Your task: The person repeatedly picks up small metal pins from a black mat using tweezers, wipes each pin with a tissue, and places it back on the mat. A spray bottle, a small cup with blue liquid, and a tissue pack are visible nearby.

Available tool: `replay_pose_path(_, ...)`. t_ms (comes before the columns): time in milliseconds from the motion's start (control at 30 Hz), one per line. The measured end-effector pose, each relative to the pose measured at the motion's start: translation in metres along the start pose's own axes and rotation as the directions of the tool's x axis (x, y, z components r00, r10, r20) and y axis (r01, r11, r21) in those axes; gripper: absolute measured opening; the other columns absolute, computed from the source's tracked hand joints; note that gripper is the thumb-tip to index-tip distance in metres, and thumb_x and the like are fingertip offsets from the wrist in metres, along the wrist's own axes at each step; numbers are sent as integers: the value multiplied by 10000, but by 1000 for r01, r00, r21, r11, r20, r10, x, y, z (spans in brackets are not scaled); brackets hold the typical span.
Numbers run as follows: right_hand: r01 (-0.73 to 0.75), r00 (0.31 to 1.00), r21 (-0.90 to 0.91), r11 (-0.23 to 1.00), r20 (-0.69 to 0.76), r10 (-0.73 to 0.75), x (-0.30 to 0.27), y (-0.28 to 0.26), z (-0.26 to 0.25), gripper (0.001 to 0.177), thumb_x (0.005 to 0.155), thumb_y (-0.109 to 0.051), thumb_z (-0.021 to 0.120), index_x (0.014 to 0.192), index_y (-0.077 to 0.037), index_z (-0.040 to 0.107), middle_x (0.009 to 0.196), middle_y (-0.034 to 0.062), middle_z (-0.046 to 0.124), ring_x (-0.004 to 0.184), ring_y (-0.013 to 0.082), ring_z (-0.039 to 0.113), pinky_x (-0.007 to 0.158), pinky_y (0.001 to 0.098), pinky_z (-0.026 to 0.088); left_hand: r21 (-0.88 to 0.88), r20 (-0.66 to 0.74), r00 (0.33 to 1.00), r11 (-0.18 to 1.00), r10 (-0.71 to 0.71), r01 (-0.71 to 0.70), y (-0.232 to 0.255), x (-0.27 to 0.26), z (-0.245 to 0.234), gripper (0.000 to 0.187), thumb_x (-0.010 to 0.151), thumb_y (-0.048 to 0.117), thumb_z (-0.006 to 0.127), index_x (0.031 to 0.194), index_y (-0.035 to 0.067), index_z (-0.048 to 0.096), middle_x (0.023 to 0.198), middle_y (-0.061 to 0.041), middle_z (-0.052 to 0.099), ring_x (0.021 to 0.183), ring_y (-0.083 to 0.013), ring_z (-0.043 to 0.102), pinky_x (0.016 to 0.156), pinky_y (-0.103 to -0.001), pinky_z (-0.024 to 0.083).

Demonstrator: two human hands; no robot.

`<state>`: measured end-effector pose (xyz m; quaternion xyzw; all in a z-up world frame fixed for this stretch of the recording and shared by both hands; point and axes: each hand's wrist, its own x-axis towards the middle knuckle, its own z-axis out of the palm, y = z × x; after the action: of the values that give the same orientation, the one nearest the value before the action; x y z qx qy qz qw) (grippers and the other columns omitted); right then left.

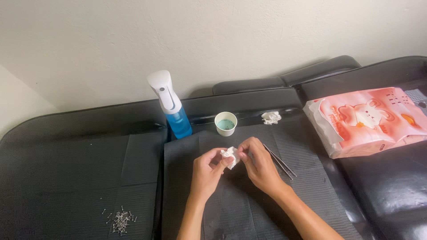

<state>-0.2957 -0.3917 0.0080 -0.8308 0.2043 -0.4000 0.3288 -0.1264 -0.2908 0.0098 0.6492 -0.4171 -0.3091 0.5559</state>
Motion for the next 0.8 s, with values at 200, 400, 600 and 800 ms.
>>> replay_pose_path(200,42,999,-23,999,1,-41,-1,7,7,140,1160,-170,568,1041,-111,609,987,48,650,891,233,592,853,363,482,156,83,972,960,221,-232,-1,-1,2,296,1047,418,716,1145,146,782,985,0,816,815,-117,701,622,-296,548)
replay_pose_path(400,-43,997,-1,999,-58,43,-4,10,1,143,1113,-50,585,994,-129,595,948,4,615,833,176,538,767,327,434,101,49,983,978,177,-182,-5,0,1,314,1040,400,722,1179,125,785,1015,-6,819,850,-114,709,647,-285,536)
replay_pose_path(600,48,999,-43,998,3,-47,-5,14,9,140,1155,-189,572,1044,-112,613,996,52,658,904,241,601,865,366,485,148,97,948,938,302,-314,-10,-1,3,304,1075,396,687,1178,116,743,1025,-34,786,822,-156,678,639,-318,544)
replay_pose_path(800,43,995,-36,998,-91,-46,-4,2,1,175,1129,-45,528,981,-129,566,937,9,598,843,190,530,774,335,425,178,111,983,971,144,-162,13,-8,-2,279,1078,376,675,1193,130,738,1038,-12,792,857,-140,693,710,-315,542)
